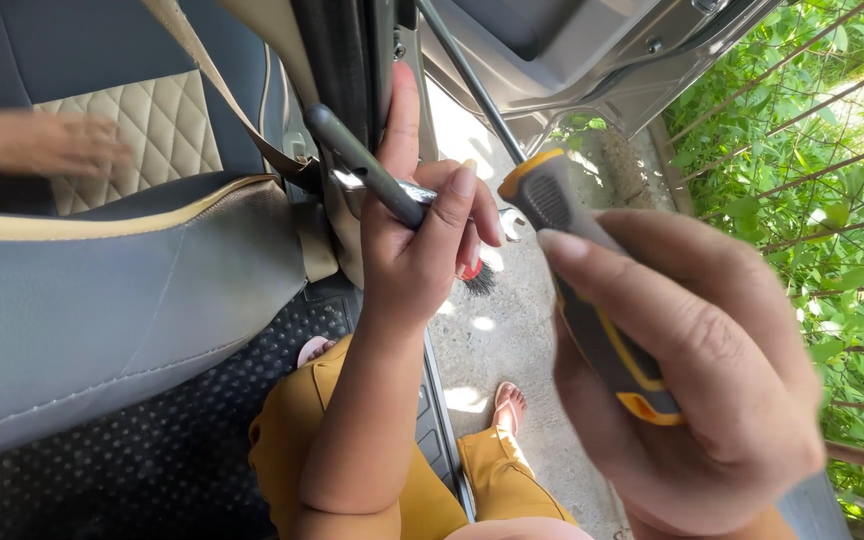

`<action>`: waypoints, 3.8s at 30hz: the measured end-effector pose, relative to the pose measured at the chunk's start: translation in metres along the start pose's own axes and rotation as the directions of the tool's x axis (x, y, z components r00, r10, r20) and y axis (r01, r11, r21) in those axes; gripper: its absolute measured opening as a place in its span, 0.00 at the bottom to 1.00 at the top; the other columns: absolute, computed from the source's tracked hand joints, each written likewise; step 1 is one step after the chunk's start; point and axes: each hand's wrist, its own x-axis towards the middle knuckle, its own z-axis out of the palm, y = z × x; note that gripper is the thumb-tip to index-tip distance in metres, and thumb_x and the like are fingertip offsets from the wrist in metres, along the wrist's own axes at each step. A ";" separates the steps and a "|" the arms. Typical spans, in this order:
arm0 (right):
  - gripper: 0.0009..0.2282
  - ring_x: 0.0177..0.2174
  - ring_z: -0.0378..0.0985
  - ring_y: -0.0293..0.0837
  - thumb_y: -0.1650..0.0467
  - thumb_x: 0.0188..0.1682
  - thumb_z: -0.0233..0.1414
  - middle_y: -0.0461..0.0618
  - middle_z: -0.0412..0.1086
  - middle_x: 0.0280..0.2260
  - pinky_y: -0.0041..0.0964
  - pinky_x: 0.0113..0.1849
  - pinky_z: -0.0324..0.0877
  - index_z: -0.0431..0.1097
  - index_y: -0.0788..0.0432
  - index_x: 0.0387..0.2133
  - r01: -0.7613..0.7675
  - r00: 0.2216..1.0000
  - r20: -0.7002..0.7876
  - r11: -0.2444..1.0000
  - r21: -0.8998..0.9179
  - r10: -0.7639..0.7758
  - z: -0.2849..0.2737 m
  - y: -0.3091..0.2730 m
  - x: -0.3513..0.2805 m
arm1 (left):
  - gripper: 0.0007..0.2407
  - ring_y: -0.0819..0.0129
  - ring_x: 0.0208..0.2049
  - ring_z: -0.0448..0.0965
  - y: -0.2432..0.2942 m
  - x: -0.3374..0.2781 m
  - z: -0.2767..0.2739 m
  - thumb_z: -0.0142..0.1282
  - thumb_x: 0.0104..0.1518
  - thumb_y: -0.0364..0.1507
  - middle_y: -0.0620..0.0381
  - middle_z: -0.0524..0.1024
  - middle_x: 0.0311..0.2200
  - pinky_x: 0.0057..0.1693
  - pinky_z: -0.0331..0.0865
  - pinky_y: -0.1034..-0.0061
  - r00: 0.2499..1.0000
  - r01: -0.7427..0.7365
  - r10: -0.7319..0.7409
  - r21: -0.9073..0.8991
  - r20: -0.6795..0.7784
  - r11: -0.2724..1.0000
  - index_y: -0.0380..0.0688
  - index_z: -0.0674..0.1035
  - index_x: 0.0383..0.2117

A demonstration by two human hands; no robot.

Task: The person uses a wrench and a screwdriver to tighten bolts on the car door frame. They then switch to a small wrench to adjust a bolt on the door latch mechanism.

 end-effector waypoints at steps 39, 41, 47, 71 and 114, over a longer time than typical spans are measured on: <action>0.16 0.39 0.81 0.50 0.74 0.53 0.52 0.51 0.72 0.31 0.54 0.60 0.73 0.48 0.52 0.44 0.245 0.967 -0.204 0.788 0.565 -0.154 0.030 0.019 0.001 | 0.32 0.76 0.12 0.63 0.005 0.001 0.004 0.49 0.67 0.35 0.54 0.72 0.16 0.22 0.57 0.85 0.998 0.032 -0.030 0.030 -0.052 0.999 0.46 0.46 0.75; 0.15 0.43 0.77 0.56 0.72 0.52 0.50 0.61 0.69 0.37 0.56 0.59 0.71 0.48 0.55 0.43 0.284 0.950 -0.273 0.787 0.548 -0.153 0.036 0.032 0.007 | 0.34 0.77 0.12 0.62 0.005 0.001 0.005 0.50 0.66 0.36 0.54 0.73 0.17 0.22 0.56 0.85 0.997 0.039 -0.038 0.013 -0.062 0.999 0.47 0.45 0.75; 0.22 0.39 0.72 0.51 0.61 0.45 0.50 0.59 0.62 0.38 0.35 0.41 0.68 0.59 0.70 0.41 -0.117 0.966 -0.194 0.959 0.260 0.170 0.011 0.025 -0.010 | 0.35 0.78 0.12 0.60 -0.004 -0.001 0.017 0.53 0.64 0.38 0.56 0.72 0.17 0.22 0.54 0.86 0.992 0.045 -0.043 0.016 -0.122 0.999 0.49 0.48 0.76; 0.25 0.39 0.66 0.45 0.56 0.44 0.58 0.53 0.63 0.40 0.34 0.43 0.66 0.71 0.62 0.48 -0.080 0.997 0.016 0.926 0.369 0.080 0.003 0.027 -0.009 | 0.35 0.82 0.22 0.54 -0.005 -0.002 0.016 0.54 0.61 0.34 0.70 0.59 0.19 0.33 0.53 0.83 0.983 0.015 -0.013 0.012 -0.183 1.000 0.46 0.53 0.76; 0.26 0.41 0.72 0.54 0.77 0.55 0.57 0.51 0.62 0.42 0.41 0.41 0.69 0.58 0.44 0.65 -0.026 0.894 0.422 0.925 0.378 -0.148 -0.039 0.056 -0.015 | 0.17 0.62 0.68 0.69 -0.003 -0.014 0.025 0.45 0.75 0.32 0.59 0.62 0.70 0.73 0.64 0.69 0.977 -0.046 0.041 -0.015 -0.211 0.999 0.54 0.68 0.69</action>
